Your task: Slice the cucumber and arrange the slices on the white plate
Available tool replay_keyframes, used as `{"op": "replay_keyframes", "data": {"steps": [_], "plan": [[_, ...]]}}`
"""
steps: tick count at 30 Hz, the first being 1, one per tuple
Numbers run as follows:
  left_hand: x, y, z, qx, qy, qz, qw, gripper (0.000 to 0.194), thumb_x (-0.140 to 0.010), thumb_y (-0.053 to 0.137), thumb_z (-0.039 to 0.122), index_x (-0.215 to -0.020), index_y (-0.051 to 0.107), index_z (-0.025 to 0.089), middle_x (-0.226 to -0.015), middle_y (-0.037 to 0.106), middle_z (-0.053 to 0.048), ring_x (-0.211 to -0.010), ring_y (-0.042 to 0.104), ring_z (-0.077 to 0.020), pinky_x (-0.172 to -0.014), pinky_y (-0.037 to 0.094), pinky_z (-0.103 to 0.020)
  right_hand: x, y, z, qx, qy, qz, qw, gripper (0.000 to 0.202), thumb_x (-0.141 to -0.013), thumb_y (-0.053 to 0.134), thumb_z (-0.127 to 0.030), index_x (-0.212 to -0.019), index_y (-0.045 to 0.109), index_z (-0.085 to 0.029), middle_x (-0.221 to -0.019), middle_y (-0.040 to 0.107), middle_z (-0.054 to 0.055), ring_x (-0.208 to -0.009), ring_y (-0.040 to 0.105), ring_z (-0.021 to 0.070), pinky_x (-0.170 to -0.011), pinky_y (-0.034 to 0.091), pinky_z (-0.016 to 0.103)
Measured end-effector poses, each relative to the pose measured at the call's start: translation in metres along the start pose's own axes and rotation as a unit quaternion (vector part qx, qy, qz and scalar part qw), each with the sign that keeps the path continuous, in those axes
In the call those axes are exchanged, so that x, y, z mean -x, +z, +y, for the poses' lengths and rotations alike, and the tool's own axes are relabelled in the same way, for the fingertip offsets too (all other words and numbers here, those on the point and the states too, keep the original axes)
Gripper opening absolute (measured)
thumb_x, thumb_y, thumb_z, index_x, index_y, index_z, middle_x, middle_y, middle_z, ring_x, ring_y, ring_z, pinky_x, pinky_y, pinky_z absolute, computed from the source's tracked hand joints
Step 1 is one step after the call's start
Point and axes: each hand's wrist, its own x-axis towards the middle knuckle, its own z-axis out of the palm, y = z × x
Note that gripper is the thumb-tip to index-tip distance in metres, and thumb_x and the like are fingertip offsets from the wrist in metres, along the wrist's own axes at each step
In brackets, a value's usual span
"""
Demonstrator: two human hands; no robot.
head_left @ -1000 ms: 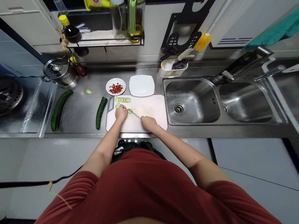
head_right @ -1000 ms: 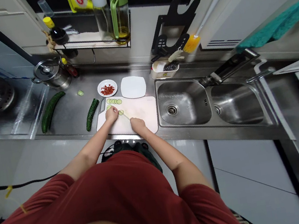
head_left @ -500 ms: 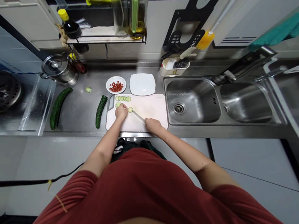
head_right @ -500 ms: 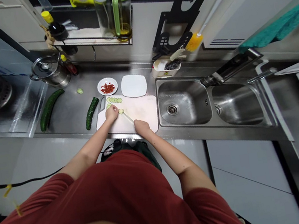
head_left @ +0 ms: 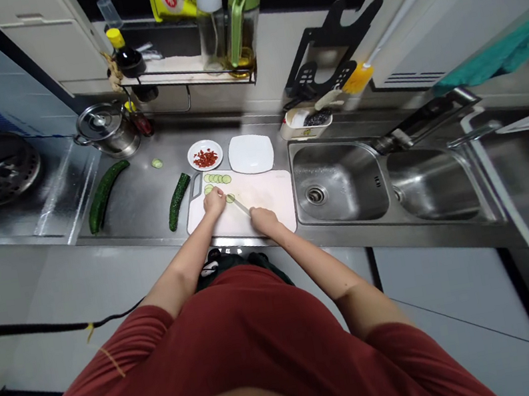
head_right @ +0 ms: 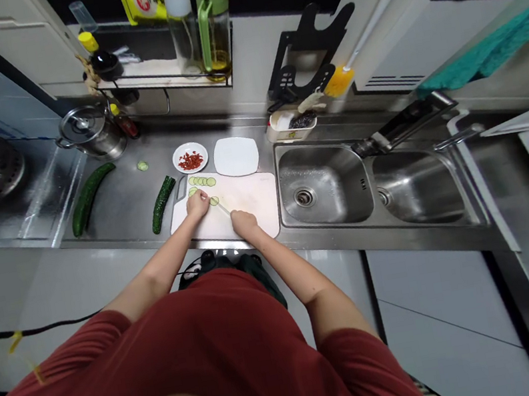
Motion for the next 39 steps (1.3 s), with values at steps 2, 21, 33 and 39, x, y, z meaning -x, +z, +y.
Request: {"op": "replay_keyframes", "data": {"steps": [2,21,33,39], "plan": [[0.001,0.000,0.001,0.000,-0.002,0.001,1.000,0.013,-0.084,0.057,0.031,-0.095,0.061,0.026,-0.098,0.069,-0.004,-0.099,0.062,-0.0211,-0.083,0.043,-0.030,0.000,-0.001,-0.002,0.001,-0.001,0.004,1.000,0.032,-0.092,0.037,-0.006,-0.114,0.058,-0.011,-0.109,0.067,0.017,-0.105,0.064,0.0230,-0.084,0.048,0.029],[0.000,-0.001,0.002,-0.002,-0.006,-0.003,1.000,0.012,-0.084,0.056,0.029,-0.094,0.061,0.026,-0.098,0.069,-0.004,-0.100,0.063,-0.0209,-0.082,0.043,-0.029,0.017,0.009,0.011,0.009,0.003,0.005,1.000,0.028,-0.092,0.040,-0.010,-0.114,0.058,-0.011,-0.107,0.068,0.016,-0.103,0.065,0.0232,-0.082,0.049,0.030],[-0.001,0.000,0.002,-0.004,-0.013,-0.003,1.000,0.012,-0.084,0.057,0.030,-0.095,0.061,0.027,-0.098,0.069,-0.004,-0.101,0.062,-0.0219,-0.083,0.043,-0.030,0.001,-0.001,-0.001,0.007,0.005,0.000,1.000,0.032,-0.092,0.038,-0.006,-0.116,0.058,-0.011,-0.111,0.067,0.017,-0.105,0.065,0.0222,-0.083,0.048,0.029],[-0.001,0.000,0.001,0.000,-0.008,-0.001,1.000,0.011,-0.084,0.058,0.031,-0.094,0.061,0.026,-0.098,0.069,-0.004,-0.100,0.062,-0.0220,-0.082,0.043,-0.030,-0.003,-0.002,-0.002,0.010,-0.001,0.010,1.000,0.032,-0.092,0.038,-0.006,-0.115,0.060,-0.011,-0.109,0.068,0.017,-0.104,0.066,0.0231,-0.083,0.049,0.029]]}}
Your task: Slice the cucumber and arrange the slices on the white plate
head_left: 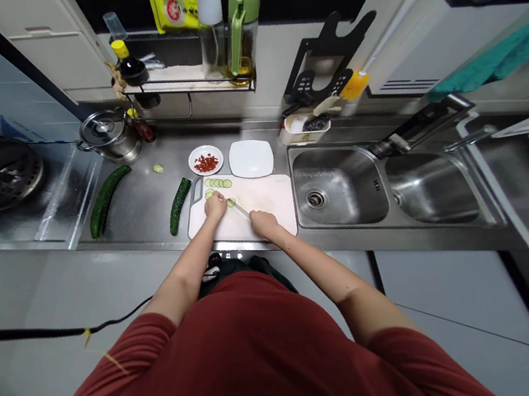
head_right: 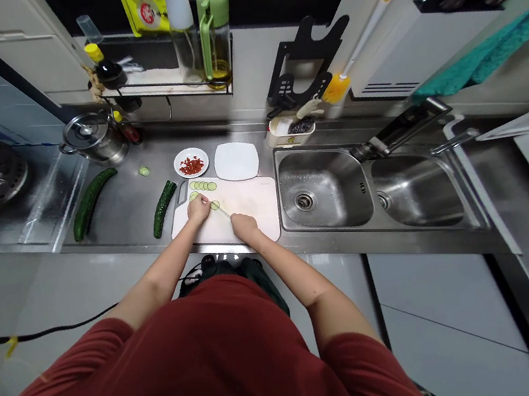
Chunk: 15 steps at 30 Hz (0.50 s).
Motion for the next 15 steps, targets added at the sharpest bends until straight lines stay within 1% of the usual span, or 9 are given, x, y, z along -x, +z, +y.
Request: {"op": "replay_keyframes", "data": {"steps": [9,12,15], "plan": [[0.003,-0.004,0.003,-0.003,-0.002,-0.006,1.000,0.012,-0.084,0.058,0.031,-0.094,0.062,0.026,-0.100,0.069,-0.005,-0.101,0.062,-0.0214,-0.083,0.043,-0.030,0.003,-0.011,-0.002,0.041,-0.010,0.016,0.999,0.033,-0.093,0.035,-0.004,-0.112,0.062,-0.008,-0.108,0.068,0.020,-0.103,0.066,0.0238,-0.083,0.050,0.030],[0.003,-0.003,0.003,-0.004,-0.001,-0.004,1.000,0.012,-0.084,0.057,0.030,-0.094,0.062,0.026,-0.099,0.069,-0.005,-0.100,0.062,-0.0214,-0.083,0.043,-0.030,0.004,-0.011,-0.002,0.057,-0.014,0.033,0.998,0.033,-0.093,0.034,-0.005,-0.111,0.062,-0.006,-0.107,0.068,0.022,-0.102,0.067,0.0254,-0.082,0.051,0.032],[0.001,-0.001,0.001,-0.004,0.005,0.003,1.000,0.011,-0.084,0.057,0.030,-0.094,0.062,0.025,-0.100,0.069,-0.005,-0.100,0.062,-0.0221,-0.082,0.043,-0.030,0.002,-0.009,-0.003,0.060,-0.012,0.039,0.997,0.032,-0.093,0.035,-0.005,-0.111,0.062,-0.005,-0.107,0.068,0.022,-0.102,0.067,0.0251,-0.083,0.051,0.031]]}}
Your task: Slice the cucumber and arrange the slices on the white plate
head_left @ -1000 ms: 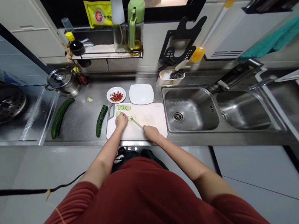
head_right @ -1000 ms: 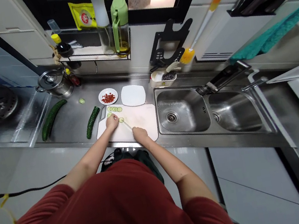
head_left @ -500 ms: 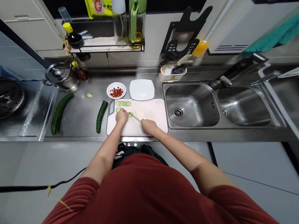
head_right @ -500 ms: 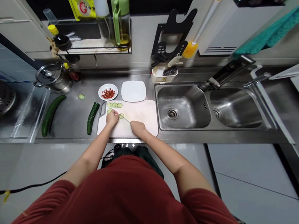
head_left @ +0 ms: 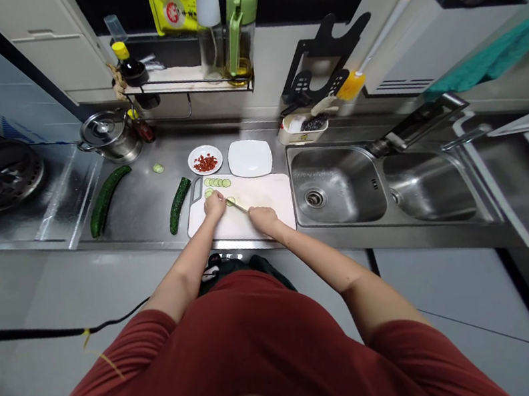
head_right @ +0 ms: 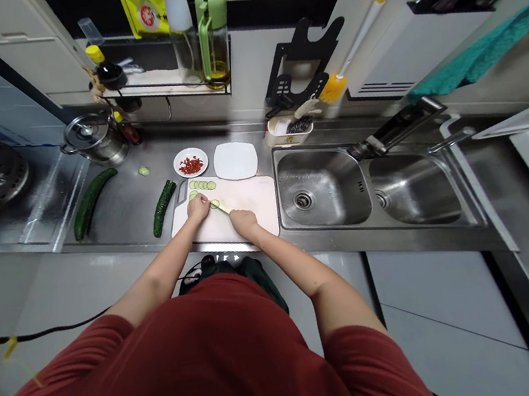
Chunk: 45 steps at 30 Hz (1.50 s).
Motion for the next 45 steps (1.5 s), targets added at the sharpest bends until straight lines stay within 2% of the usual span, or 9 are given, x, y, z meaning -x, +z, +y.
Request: {"op": "replay_keyframes", "data": {"steps": [8,14,19,24,32,36,40,45], "plan": [[0.005,0.003,-0.003,-0.003,0.019,0.013,1.000,0.016,-0.088,0.050,0.026,-0.098,0.062,0.024,-0.099,0.069,-0.006,-0.097,0.062,-0.0209,-0.081,0.043,-0.029,0.007,-0.004,0.006,-0.027,-0.003,-0.044,0.999,0.034,-0.092,0.037,-0.004,-0.113,0.063,-0.009,-0.111,0.068,0.020,-0.104,0.066,0.0247,-0.083,0.051,0.031],[0.020,0.012,-0.008,-0.011,0.087,0.043,0.995,0.025,-0.088,0.050,0.024,-0.111,0.060,0.022,-0.107,0.065,-0.009,-0.100,0.060,-0.0221,-0.086,0.044,-0.030,0.022,0.005,0.016,-0.038,0.004,-0.056,0.998,0.035,-0.091,0.038,-0.004,-0.116,0.061,-0.009,-0.112,0.067,0.020,-0.106,0.065,0.0249,-0.084,0.049,0.032],[0.028,0.014,-0.010,-0.023,0.128,0.046,0.990,0.033,-0.090,0.048,0.024,-0.121,0.059,0.019,-0.113,0.060,-0.013,-0.108,0.057,-0.0259,-0.094,0.043,-0.034,0.030,0.016,0.023,-0.053,0.015,-0.062,0.997,0.031,-0.091,0.042,-0.010,-0.116,0.061,-0.010,-0.112,0.067,0.019,-0.105,0.065,0.0235,-0.084,0.048,0.030],[0.031,0.011,-0.008,-0.041,0.141,0.041,0.988,0.032,-0.090,0.048,0.026,-0.119,0.060,0.019,-0.114,0.058,-0.014,-0.111,0.054,-0.0264,-0.097,0.042,-0.034,0.035,0.018,0.041,-0.107,0.028,-0.068,0.991,0.028,-0.093,0.044,-0.022,-0.113,0.062,-0.014,-0.112,0.067,0.016,-0.101,0.065,0.0228,-0.078,0.046,0.026],[0.025,0.007,-0.001,-0.011,0.099,0.037,0.994,0.020,-0.083,0.056,0.020,-0.101,0.064,0.019,-0.110,0.061,-0.011,-0.101,0.059,-0.0229,-0.086,0.045,-0.032,0.039,0.029,0.064,-0.190,0.110,0.009,0.976,0.030,-0.094,0.042,-0.031,-0.109,0.062,-0.014,-0.105,0.069,0.014,-0.095,0.064,0.0208,-0.072,0.041,0.022],[0.016,0.007,0.000,0.054,0.065,0.019,0.996,0.009,-0.081,0.059,0.021,-0.089,0.064,0.020,-0.094,0.066,-0.005,-0.087,0.061,-0.0175,-0.077,0.045,-0.027,0.039,0.035,0.068,-0.210,0.123,0.023,0.970,0.032,-0.094,0.041,-0.034,-0.109,0.062,-0.014,-0.101,0.070,0.013,-0.093,0.064,0.0208,-0.071,0.041,0.022],[0.011,0.007,-0.007,0.116,0.027,0.020,0.993,0.005,-0.078,0.062,0.023,-0.080,0.064,0.019,-0.082,0.068,-0.002,-0.077,0.061,-0.0151,-0.069,0.042,-0.024,0.037,0.037,0.070,-0.218,0.132,0.029,0.967,0.033,-0.094,0.039,-0.034,-0.111,0.061,-0.015,-0.100,0.069,0.012,-0.094,0.064,0.0214,-0.072,0.041,0.023],[0.007,-0.003,-0.024,0.152,-0.014,0.066,0.986,0.010,-0.075,0.063,0.025,-0.082,0.067,0.019,-0.082,0.069,-0.002,-0.075,0.061,-0.0147,-0.069,0.042,-0.023,0.036,0.039,0.069,-0.205,0.145,0.014,0.968,0.035,-0.094,0.037,-0.034,-0.114,0.060,-0.016,-0.105,0.068,0.013,-0.096,0.063,0.0230,-0.076,0.043,0.026]]}}
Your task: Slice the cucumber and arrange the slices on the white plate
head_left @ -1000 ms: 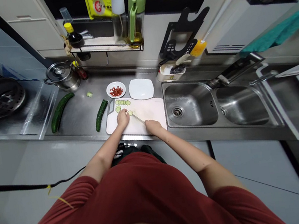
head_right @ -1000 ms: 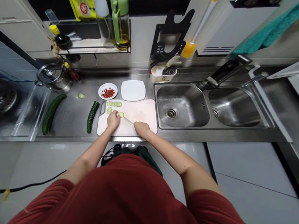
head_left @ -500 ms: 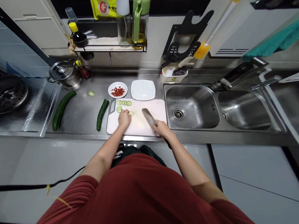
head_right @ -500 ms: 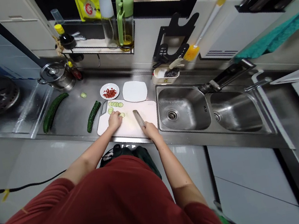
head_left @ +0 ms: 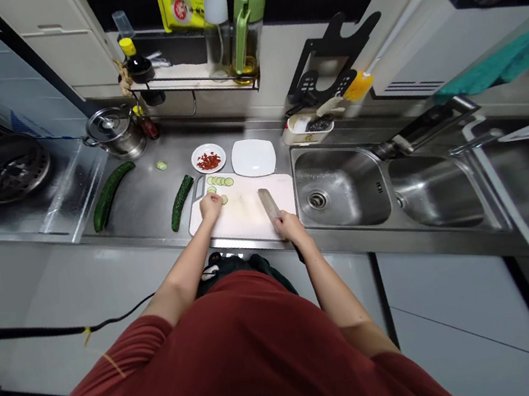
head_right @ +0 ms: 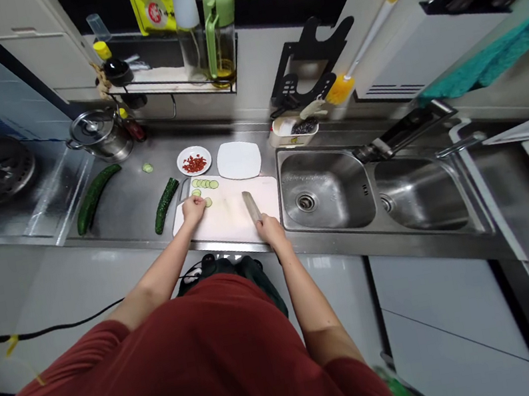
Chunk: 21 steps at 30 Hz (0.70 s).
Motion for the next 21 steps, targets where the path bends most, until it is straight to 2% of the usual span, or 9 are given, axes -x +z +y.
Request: {"op": "replay_keyframes", "data": {"steps": [7,13,17,21], "plan": [[-0.012,-0.024,-0.010,-0.057,-0.021,0.045,0.997,0.015,-0.080,0.058,0.026,-0.090,0.067,0.020,-0.088,0.071,-0.005,-0.083,0.063,-0.0178,-0.074,0.043,-0.025,0.003,0.008,0.000,0.031,0.009,-0.005,0.999,0.036,-0.095,0.034,-0.033,-0.117,0.056,-0.015,-0.107,0.066,0.016,-0.100,0.062,0.0251,-0.081,0.043,0.031],[-0.006,-0.033,-0.002,-0.102,-0.029,0.045,0.993,0.028,-0.082,0.055,0.023,-0.109,0.064,0.024,-0.098,0.069,-0.006,-0.096,0.063,-0.0229,-0.086,0.044,-0.031,0.007,0.004,-0.007,0.038,0.020,-0.013,0.999,0.035,-0.097,0.034,-0.031,-0.122,0.052,-0.014,-0.108,0.066,0.016,-0.101,0.062,0.0249,-0.082,0.043,0.032],[0.000,-0.029,0.009,-0.108,0.024,0.057,0.992,0.035,-0.084,0.052,0.024,-0.118,0.061,0.025,-0.107,0.065,-0.008,-0.101,0.060,-0.0249,-0.089,0.044,-0.034,0.008,0.003,-0.011,0.047,0.018,-0.018,0.999,0.033,-0.097,0.035,-0.030,-0.120,0.052,-0.014,-0.106,0.066,0.015,-0.099,0.063,0.0244,-0.081,0.044,0.030],[-0.003,-0.017,0.021,-0.136,0.089,0.025,0.986,0.035,-0.085,0.050,0.023,-0.118,0.062,0.024,-0.113,0.062,-0.010,-0.105,0.057,-0.0261,-0.090,0.045,-0.036,0.008,0.004,-0.011,0.050,0.015,-0.013,0.999,0.032,-0.096,0.035,-0.028,-0.120,0.051,-0.013,-0.104,0.067,0.015,-0.097,0.064,0.0241,-0.079,0.044,0.030]]}}
